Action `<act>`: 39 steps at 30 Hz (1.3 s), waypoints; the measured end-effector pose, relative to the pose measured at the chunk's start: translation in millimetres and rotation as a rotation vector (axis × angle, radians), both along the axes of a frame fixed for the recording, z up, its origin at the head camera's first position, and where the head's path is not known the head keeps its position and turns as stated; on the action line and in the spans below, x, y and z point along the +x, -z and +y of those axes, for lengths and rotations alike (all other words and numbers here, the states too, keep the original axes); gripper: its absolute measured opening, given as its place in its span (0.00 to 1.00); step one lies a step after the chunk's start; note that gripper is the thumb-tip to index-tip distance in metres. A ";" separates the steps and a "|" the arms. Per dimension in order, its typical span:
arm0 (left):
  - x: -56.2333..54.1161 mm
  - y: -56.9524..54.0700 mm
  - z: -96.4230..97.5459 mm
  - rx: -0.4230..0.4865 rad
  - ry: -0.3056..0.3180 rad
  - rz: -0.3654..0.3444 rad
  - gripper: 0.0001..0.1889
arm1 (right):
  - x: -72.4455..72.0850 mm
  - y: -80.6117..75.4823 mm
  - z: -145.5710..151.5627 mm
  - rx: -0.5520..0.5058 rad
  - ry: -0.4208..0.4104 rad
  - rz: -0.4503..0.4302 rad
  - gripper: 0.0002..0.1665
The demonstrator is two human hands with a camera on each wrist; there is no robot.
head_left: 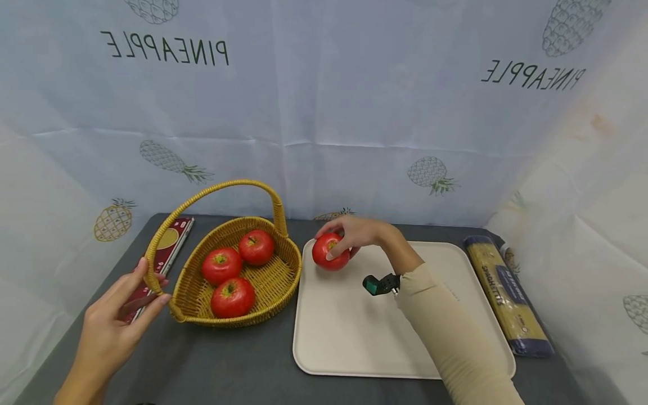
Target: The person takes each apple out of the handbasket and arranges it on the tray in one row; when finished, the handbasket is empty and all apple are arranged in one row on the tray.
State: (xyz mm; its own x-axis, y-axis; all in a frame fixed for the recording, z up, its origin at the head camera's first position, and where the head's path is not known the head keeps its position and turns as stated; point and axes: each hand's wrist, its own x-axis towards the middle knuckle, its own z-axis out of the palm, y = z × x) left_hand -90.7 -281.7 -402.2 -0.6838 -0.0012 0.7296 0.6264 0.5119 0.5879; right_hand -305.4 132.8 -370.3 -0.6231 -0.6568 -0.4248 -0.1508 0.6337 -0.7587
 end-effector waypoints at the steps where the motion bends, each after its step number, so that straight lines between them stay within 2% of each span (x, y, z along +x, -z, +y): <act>1: -0.5 -0.2 0.0 0.001 0.004 0.005 0.37 | 0.1 1.4 0.1 0.003 0.005 0.006 0.35; 8: -1.0 -0.8 0.5 0.027 0.044 0.041 0.39 | -0.3 11.4 -2.9 -0.008 0.028 0.030 0.33; 15: 2.0 -1.0 0.2 0.029 0.038 0.035 0.39 | 2.9 23.4 -5.2 0.001 0.031 0.038 0.35; 25: -1.9 0.5 1.7 0.023 0.042 0.033 0.39 | 2.7 39.1 -2.3 0.021 0.060 0.053 0.34; 31: 1.5 -1.3 0.2 0.019 0.026 0.018 0.35 | 3.9 41.7 -6.5 0.018 0.046 0.069 0.35; 39: 0.5 -2.0 1.8 0.017 0.030 0.006 0.35 | 3.5 41.3 -7.1 0.055 0.061 0.086 0.36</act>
